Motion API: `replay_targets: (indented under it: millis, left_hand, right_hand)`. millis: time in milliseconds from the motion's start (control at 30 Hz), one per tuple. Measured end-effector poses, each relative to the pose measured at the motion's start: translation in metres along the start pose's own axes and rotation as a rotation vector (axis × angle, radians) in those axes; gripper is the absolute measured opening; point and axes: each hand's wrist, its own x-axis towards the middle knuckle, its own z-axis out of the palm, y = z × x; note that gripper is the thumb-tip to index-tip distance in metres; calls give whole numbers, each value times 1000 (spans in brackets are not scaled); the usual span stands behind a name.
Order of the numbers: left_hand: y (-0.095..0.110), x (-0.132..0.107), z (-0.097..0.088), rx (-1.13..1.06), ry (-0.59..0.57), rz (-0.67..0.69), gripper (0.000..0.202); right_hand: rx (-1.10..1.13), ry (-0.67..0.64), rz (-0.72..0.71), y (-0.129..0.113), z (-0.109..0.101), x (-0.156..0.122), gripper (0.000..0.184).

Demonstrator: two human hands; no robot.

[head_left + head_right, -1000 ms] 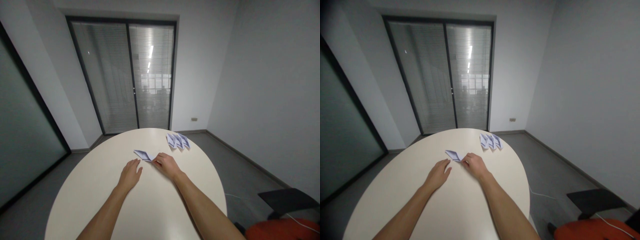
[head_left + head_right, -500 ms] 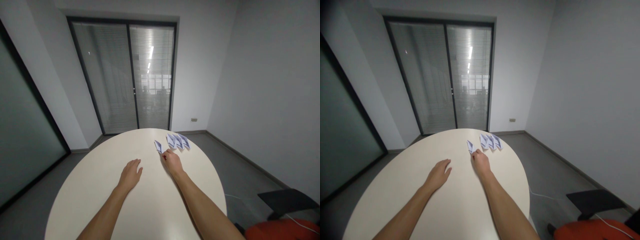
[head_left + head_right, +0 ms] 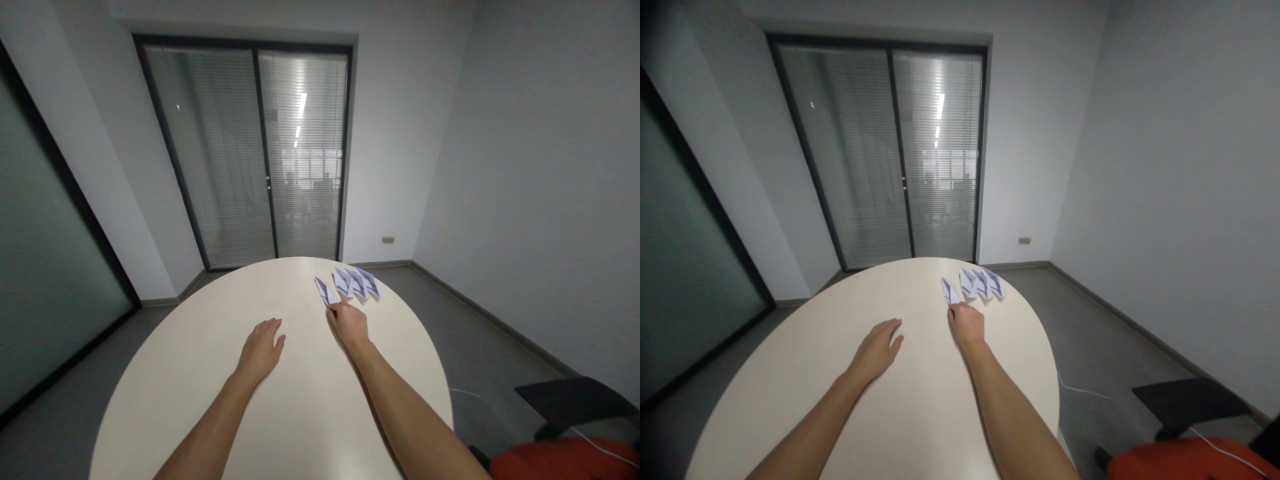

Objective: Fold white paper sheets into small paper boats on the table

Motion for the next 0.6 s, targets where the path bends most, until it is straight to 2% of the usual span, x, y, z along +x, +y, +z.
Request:
replay_targets:
  millis: [333, 600]
  left_hand:
    - [-4, -1, 4, -23, 31, 5, 41]
    - [-3, -1, 2, 14, 20, 18, 42]
  right_hand:
    - [10, 10, -65, 0, 1, -1, 25]
    - [-16, 4, -114, 4, 7, 3, 28]
